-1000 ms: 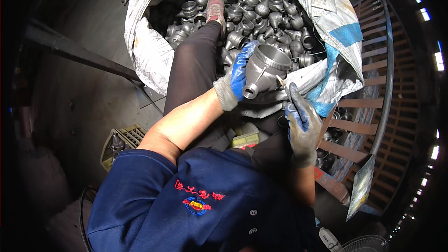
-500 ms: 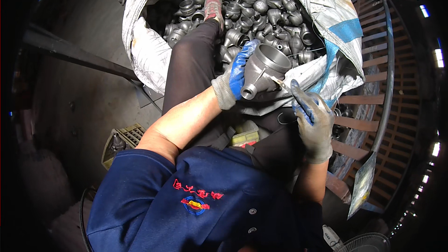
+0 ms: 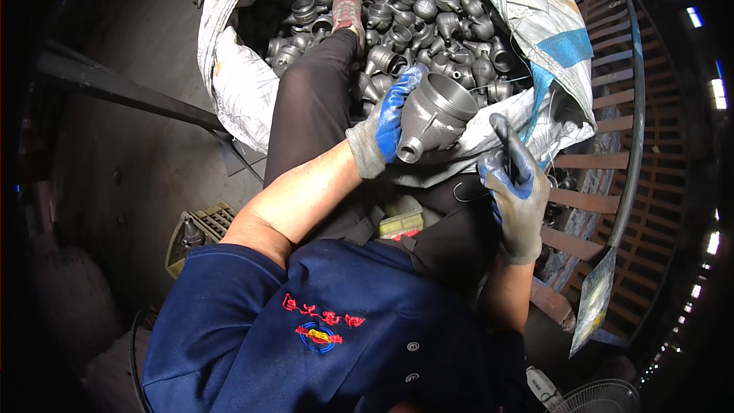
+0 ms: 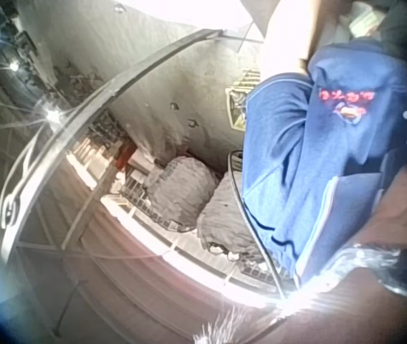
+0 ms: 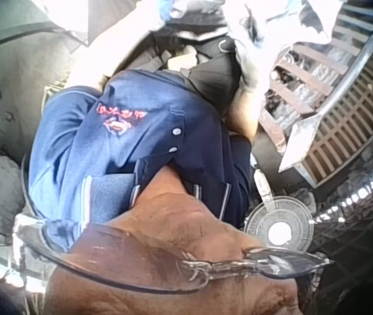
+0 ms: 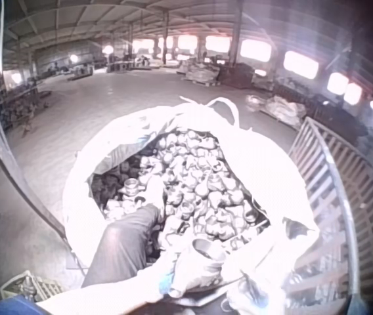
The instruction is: Inspecting metal castings and removing burrs using a small hand tool.
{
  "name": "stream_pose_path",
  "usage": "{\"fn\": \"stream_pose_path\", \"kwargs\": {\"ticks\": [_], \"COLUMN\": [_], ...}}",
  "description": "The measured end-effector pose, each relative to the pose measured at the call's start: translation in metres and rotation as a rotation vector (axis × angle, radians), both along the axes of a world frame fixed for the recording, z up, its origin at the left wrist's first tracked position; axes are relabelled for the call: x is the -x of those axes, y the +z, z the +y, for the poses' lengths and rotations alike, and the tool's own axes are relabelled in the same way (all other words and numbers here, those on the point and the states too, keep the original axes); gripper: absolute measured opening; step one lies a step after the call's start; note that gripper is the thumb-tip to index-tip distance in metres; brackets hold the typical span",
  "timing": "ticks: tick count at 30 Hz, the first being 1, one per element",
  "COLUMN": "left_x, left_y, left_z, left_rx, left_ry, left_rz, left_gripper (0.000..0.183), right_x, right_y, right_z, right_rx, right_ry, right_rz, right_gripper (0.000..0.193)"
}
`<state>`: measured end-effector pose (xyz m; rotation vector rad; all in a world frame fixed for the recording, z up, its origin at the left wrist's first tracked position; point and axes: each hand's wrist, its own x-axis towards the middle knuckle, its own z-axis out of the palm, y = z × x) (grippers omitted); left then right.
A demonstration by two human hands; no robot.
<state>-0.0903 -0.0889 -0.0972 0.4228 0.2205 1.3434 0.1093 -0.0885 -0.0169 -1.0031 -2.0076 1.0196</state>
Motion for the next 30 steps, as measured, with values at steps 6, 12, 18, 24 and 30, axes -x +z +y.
{"fn": "stream_pose_path", "kwargs": {"ticks": [6, 12, 18, 24, 30], "left_x": [-0.001, -0.003, 0.000, -0.003, -0.001], "left_y": [-0.012, 0.005, 0.006, 0.003, -0.006], "left_z": [0.006, 0.001, 0.000, -0.008, -0.008], "left_rx": [0.090, 0.330, 0.336, 0.453, 0.436], "left_ry": [-0.014, -0.087, -0.138, -0.171, -0.236], "left_rz": [0.066, -0.416, -0.395, -0.271, -0.434], "left_gripper": [0.053, 0.058, 0.059, 0.073, 0.068], "right_x": [0.016, -0.007, -0.007, -0.004, -0.002], "right_y": [0.001, -0.019, -0.028, -0.028, -0.032], "right_z": [-0.004, -0.002, -0.003, -0.009, -0.004], "right_rx": [0.286, 0.200, -0.039, -0.128, -0.288], "right_ry": [-0.091, -0.034, -0.021, -0.103, -0.091], "right_rz": [0.305, 0.153, 0.053, -0.003, -0.093], "right_gripper": [0.048, 0.047, 0.045, 0.040, 0.042]}}
